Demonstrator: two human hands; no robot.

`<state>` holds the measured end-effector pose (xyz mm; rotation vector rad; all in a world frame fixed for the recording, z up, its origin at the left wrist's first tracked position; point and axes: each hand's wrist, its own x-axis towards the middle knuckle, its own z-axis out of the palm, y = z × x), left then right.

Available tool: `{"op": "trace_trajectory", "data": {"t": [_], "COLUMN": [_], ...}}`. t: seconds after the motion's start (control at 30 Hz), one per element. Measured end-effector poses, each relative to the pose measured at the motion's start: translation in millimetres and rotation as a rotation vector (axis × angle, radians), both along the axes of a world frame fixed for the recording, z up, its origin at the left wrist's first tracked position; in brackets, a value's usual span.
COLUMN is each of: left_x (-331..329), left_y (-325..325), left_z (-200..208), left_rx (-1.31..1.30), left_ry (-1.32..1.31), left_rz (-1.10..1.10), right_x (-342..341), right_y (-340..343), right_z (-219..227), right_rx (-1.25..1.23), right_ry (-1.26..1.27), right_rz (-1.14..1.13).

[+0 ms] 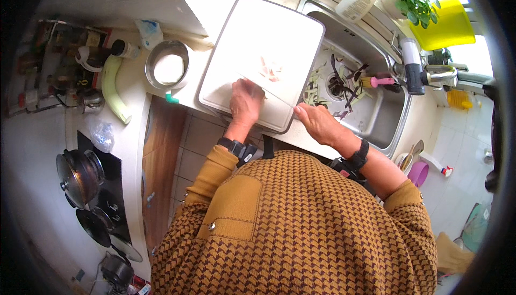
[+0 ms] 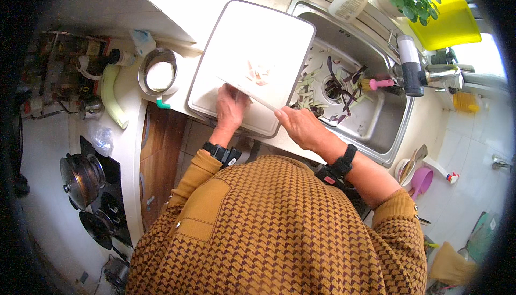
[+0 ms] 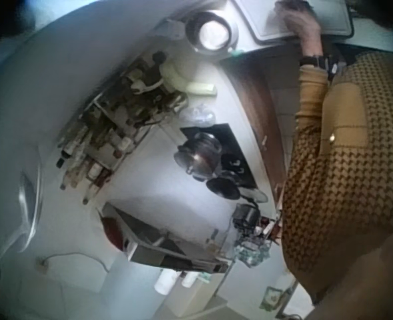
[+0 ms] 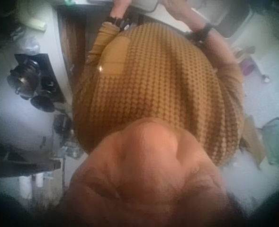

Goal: The person slices raw meat on a cutting board using a knife, then places the sliced meat into a plastic bag and stores it in the refrigerator. They retrieve green onions from the refrigerator, return to the kitchen, and chop the green onions on the cutting board.

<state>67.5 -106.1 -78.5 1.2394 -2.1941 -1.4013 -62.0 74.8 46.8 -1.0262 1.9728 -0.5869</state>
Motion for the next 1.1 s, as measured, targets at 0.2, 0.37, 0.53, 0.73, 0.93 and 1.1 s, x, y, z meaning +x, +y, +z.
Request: {"op": "trace_trajectory", "data": {"t": [0.2,0.37,0.53,0.73,0.93,1.1], "left_x": [1,3,4,4,4,5], "left_y": [1,2,2,-1,0,-1], "left_z": [1,4,6,6,1,0], "left_rx": [-0.217,-0.137,-0.11,-0.094,-0.021,-0.126], "left_ry": [0.064,0.046,0.11,0.062,0.128,0.087], "left_rz": [-0.061,-0.048,-0.036,-0.03,0.027,-0.023], "right_x": [7,-7,-19,-21,-21,-20], "right_y": [-45,-93,-51,-26,-22,-34], "right_z": [-31,-57,-32,5,19,11], "right_rx": [-0.067,-0.196,-0.091,0.025,0.104,0.086], "right_ry": [0.09,0.046,-0.047,0.03,0.086,0.068], "right_rz": [0.041,0.093,-0.024,0.075,0.145,0.155]}}
